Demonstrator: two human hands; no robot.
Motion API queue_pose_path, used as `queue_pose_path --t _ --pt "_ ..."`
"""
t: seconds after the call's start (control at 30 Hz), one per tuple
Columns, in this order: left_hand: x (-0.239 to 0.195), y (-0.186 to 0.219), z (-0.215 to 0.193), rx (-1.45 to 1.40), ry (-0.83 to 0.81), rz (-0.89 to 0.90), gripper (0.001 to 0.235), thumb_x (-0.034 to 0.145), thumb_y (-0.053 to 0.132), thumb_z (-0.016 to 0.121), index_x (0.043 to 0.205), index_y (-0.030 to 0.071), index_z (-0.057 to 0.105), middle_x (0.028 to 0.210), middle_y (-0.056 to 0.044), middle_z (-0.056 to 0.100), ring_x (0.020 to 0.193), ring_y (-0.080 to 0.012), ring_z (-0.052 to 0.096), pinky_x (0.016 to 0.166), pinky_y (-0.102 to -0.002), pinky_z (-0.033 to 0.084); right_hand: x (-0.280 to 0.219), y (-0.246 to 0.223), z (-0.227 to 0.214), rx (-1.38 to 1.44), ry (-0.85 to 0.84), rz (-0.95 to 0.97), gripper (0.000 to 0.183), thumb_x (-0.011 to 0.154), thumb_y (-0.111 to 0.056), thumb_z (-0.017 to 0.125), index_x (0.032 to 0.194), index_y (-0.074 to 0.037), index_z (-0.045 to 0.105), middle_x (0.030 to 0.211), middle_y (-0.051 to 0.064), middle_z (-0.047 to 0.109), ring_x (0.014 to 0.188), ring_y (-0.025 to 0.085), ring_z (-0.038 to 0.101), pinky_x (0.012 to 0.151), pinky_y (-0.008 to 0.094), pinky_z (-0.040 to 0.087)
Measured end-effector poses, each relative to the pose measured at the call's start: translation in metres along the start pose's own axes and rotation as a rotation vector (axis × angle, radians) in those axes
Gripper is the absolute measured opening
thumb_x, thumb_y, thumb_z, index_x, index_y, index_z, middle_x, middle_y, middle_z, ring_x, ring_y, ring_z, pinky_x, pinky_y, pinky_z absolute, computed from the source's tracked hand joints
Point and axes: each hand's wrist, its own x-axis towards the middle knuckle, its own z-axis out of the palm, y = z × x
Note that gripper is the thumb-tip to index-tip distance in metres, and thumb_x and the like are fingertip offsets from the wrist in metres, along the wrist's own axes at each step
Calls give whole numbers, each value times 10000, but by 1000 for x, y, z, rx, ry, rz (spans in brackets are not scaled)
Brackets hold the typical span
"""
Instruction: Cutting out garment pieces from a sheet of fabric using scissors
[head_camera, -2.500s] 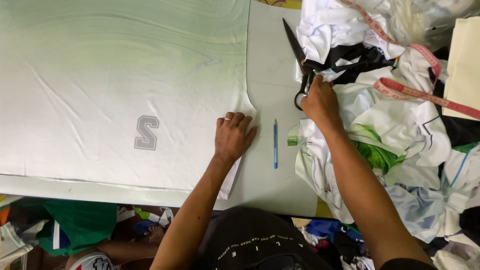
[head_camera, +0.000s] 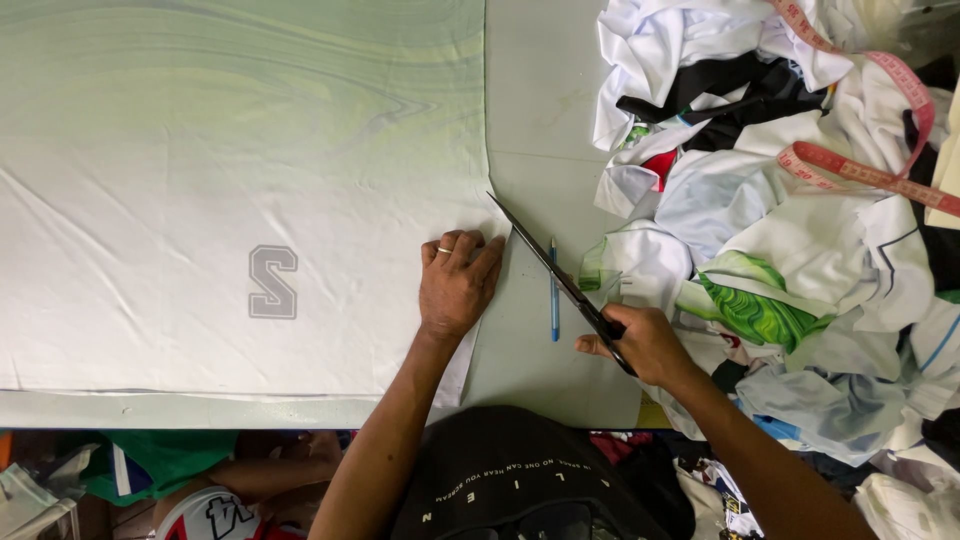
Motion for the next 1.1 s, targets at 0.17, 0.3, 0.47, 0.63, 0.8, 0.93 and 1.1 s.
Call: queue_pose_path --t 0.17,0.3,0.47,0.63,0.8,0.93,1.1 --pt "4 2 -4 -21 10 3 72 926 208 741 991 234 756 906 13 575 929 -193 616 776 -343 422 8 -16 6 -58 6 -25 503 676 -367 977 684 -80 564 489 107 512 498 218 516 524 335 404" --pt "4 3 -6 -30 23 6 64 937 218 730 994 234 756 906 16 570 926 -192 611 770 -343 416 11 -23 14 -47 28 -42 530 673 -391 979 684 -69 558 490 115 516 495 231 512 524 343 401" --pt "4 3 -8 -52 22 -6 84 925 205 737 1001 231 760 898 14 576 922 -195 617 775 -341 419 1 -33 32 -30 104 7 528 695 -394 969 646 -86 543 448 118 505 449 233 524 482 329 378" --pt "2 0 -6 -62 22 -4 70 925 219 741 991 228 760 898 19 582 928 -190 623 775 -341 428 -7 -25 59 87 169 41 520 706 -358 972 610 -106 528 418 60 502 440 153 494 455 272 352" --pt "1 0 -6 -99 20 -22 68 922 226 745 988 229 758 902 24 596 928 -185 628 774 -336 427 -11 -45 75 107 189 118 500 738 -391 952 621 -92 568 448 102 575 457 168 544 453 273 376" --pt "1 -4 -8 -197 11 -77 38 946 240 747 977 223 761 902 28 607 942 -181 640 777 -325 439 -9 -86 76 96 149 241 579 693 -553 927 701 -79 593 530 116 592 521 216 588 479 306 407" --pt "-4 -12 -5 -346 -22 -144 43 936 194 759 974 212 748 918 17 612 963 -208 642 780 -344 460 -2 -105 86 76 162 306 607 701 -627 888 743 -85 617 578 110 618 548 222 628 488 301 429"
